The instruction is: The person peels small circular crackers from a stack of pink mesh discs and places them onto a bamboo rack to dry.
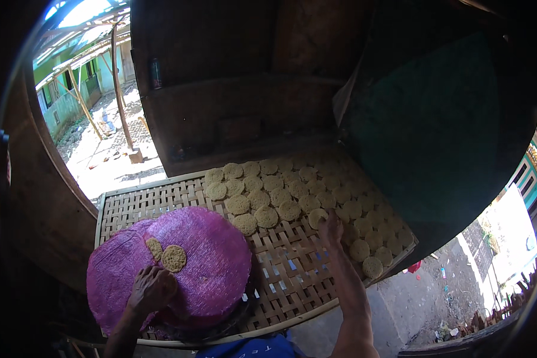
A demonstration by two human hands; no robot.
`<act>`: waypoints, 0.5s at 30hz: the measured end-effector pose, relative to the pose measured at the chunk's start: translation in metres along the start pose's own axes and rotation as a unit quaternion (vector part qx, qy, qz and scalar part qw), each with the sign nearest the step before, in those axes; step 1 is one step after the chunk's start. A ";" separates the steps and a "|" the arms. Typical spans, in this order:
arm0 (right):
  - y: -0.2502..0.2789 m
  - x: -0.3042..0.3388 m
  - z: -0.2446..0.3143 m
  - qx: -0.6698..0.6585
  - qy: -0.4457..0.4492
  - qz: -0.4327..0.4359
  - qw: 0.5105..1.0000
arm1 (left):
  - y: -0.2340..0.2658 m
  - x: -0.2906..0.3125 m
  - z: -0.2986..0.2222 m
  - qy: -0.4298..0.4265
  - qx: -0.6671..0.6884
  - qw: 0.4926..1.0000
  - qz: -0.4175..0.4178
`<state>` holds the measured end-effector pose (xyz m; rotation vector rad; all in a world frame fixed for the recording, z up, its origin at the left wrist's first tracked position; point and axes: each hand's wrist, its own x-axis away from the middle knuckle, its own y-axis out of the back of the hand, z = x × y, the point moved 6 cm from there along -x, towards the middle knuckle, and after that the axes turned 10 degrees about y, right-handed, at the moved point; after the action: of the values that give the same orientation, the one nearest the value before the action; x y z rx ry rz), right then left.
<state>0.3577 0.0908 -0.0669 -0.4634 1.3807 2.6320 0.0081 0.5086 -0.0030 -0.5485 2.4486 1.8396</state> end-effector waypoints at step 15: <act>0.031 0.071 0.104 -0.069 0.178 -0.040 0.981 | 0.004 -0.013 -0.011 -0.083 0.004 0.994 0.067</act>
<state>0.2612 0.1567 -0.0105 -1.0271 1.2330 2.6823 0.0212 0.5028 0.0069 -0.2247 2.4366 1.8371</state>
